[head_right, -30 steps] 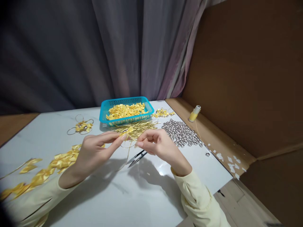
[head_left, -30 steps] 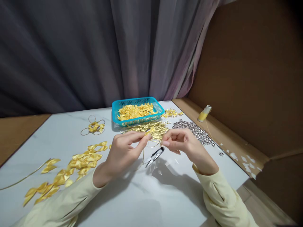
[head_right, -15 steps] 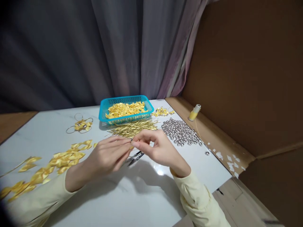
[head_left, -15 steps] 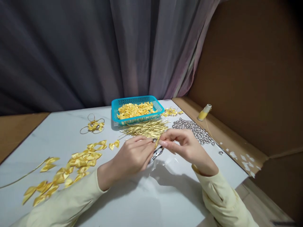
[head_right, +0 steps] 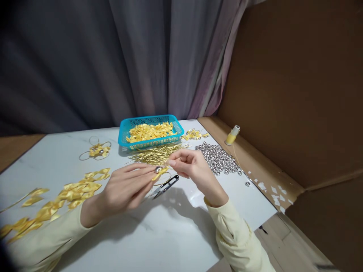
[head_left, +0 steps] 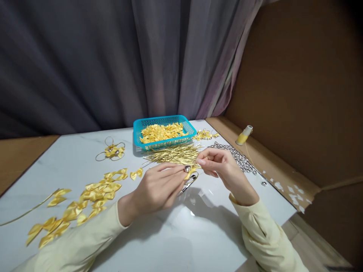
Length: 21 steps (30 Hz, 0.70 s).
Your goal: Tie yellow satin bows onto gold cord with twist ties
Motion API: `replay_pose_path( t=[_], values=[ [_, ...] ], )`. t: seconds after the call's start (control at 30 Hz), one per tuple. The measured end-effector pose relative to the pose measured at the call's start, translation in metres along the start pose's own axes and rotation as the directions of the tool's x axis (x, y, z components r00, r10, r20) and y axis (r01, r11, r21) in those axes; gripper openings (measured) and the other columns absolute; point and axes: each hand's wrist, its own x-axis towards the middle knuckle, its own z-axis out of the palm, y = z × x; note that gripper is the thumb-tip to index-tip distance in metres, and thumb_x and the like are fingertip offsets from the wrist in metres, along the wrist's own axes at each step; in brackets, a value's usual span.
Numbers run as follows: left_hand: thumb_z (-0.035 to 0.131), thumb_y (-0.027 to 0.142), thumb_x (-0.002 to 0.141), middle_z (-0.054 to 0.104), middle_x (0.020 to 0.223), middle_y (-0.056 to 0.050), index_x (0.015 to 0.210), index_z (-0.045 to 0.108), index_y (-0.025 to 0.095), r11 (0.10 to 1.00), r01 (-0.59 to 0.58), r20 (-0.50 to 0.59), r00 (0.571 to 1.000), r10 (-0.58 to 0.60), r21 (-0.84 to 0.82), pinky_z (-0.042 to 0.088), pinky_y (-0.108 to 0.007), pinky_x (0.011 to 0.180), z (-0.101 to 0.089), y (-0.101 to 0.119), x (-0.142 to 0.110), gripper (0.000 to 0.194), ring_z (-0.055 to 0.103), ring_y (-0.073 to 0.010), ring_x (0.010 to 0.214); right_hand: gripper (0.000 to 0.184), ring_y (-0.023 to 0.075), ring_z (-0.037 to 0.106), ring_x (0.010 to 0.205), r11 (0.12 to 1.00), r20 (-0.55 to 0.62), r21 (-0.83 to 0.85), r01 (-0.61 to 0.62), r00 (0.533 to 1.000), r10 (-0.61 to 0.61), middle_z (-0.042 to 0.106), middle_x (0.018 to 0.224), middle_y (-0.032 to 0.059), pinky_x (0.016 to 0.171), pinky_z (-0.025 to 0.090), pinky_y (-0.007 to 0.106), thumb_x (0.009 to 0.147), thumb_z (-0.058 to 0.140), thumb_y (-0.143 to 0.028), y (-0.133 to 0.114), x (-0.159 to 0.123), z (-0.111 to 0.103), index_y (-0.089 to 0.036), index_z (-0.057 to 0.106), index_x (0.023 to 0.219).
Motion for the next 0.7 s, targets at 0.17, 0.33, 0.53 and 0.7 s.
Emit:
replay_pose_path(
  t=[0.17, 0.33, 0.53, 0.7],
  values=[
    [0.061, 0.005, 0.073, 0.071, 0.071, -0.006, 0.079, 0.064, 0.012, 0.986, 0.165, -0.103, 0.981, -0.167, -0.028, 0.058, -0.031, 0.060, -0.0003, 0.0008, 0.0044, 0.010, 0.065, -0.0157, 0.062, 0.010, 0.0043, 0.031, 0.042, 0.999, 0.011, -0.003, 0.044, 0.999, -0.044, 0.040, 0.048, -0.0063, 0.038, 0.019, 0.020, 0.077, 0.063, -0.022, 0.0011, -0.0019, 0.0000, -0.015, 0.059, 0.071],
    [0.060, 0.006, 0.074, 0.071, 0.066, -0.005, 0.077, 0.064, 0.013, 0.980, 0.197, -0.139, 0.970, -0.198, -0.023, 0.058, -0.031, 0.060, -0.0011, 0.0006, 0.0087, 0.009, 0.066, -0.0156, 0.059, 0.012, 0.0050, 0.035, 0.044, 0.991, 0.004, -0.109, 0.084, 0.996, -0.084, 0.043, 0.051, -0.0053, 0.039, 0.024, 0.019, 0.078, 0.062, -0.024, -0.0025, -0.0051, 0.0035, -0.015, 0.058, 0.070],
    [0.061, 0.004, 0.073, 0.072, 0.071, -0.008, 0.080, 0.065, 0.011, 0.979, 0.199, -0.082, 0.976, -0.202, -0.049, 0.056, -0.032, 0.060, 0.0035, -0.0015, 0.0035, 0.011, 0.066, -0.0161, 0.061, 0.013, 0.0054, 0.036, 0.048, 0.937, 0.056, -0.291, 0.193, 0.981, -0.185, 0.046, 0.055, -0.0042, 0.043, 0.027, 0.019, 0.079, 0.059, -0.023, -0.0065, -0.0101, 0.0084, -0.015, 0.057, 0.070],
    [0.057, 0.007, 0.076, 0.072, 0.070, -0.005, 0.080, 0.064, 0.013, 0.971, 0.233, -0.053, 0.971, -0.235, -0.045, 0.055, -0.030, 0.060, 0.0036, -0.0011, 0.0032, 0.010, 0.065, -0.0151, 0.060, 0.012, 0.0072, 0.041, 0.050, 0.877, 0.130, -0.392, 0.276, 0.961, -0.245, 0.050, 0.056, -0.0027, 0.048, 0.031, 0.021, 0.079, 0.059, -0.022, -0.0072, -0.0098, 0.0074, -0.015, 0.057, 0.070]
  ],
)
